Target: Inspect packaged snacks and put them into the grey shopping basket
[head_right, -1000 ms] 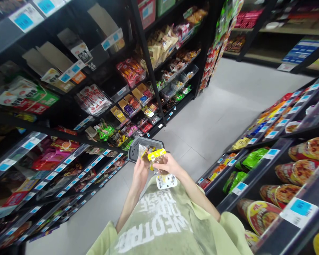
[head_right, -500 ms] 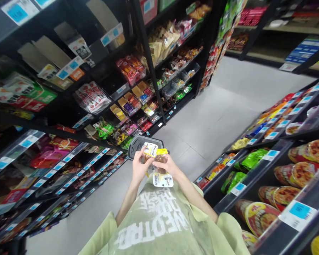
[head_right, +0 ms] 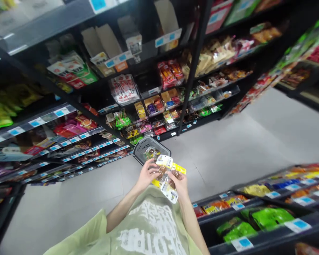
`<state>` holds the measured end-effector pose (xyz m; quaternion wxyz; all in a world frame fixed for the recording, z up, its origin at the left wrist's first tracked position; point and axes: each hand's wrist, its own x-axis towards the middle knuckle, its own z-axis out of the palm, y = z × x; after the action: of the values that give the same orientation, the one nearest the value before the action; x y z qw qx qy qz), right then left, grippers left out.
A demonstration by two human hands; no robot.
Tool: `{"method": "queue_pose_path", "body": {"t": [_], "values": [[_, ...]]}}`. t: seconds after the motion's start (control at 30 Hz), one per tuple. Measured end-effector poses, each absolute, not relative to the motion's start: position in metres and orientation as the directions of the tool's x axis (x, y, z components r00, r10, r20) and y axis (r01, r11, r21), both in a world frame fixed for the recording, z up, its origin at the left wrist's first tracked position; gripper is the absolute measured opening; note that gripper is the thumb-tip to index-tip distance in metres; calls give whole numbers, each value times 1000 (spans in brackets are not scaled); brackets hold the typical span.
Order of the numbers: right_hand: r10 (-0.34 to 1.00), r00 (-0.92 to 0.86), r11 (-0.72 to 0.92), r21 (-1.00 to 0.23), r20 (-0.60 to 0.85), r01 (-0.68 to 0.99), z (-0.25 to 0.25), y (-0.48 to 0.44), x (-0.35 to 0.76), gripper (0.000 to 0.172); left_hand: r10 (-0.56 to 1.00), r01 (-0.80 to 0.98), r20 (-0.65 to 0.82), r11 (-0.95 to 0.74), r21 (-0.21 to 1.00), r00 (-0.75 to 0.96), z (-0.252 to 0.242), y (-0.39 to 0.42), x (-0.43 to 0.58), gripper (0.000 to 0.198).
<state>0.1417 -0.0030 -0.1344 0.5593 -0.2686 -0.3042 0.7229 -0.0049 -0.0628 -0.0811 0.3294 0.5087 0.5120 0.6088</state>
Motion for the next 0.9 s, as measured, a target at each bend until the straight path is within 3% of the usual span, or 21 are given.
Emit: {"method": "queue_pose_path", "body": {"t": [0.2,0.4,0.53,0.7,0.9], "values": [[946,-281,-304,-734,-159,-608,-140,1,106,50,966,119,84,-57,991,-243,-107,-63,-53,49],[939,-256,-340,-735,-229,-587,-138,17,62,48,918,-202,-25,-61,978,-397,-121,-45,-100,55],[927,-167,-367,-712,-337,-598,-143,31,42,46,868,-303,-69,-96,948,-492,-113,-22,-156,57],[894,-72,-379,-658,-443,-651,-138,38,25,49,796,-345,-90,-155,926,-599,-88,17,-246,36],[894,58,-332,-742,-445,-582,-131,44,-2,48,670,-326,-161,-128,937,-725,-63,72,-344,30]]}}
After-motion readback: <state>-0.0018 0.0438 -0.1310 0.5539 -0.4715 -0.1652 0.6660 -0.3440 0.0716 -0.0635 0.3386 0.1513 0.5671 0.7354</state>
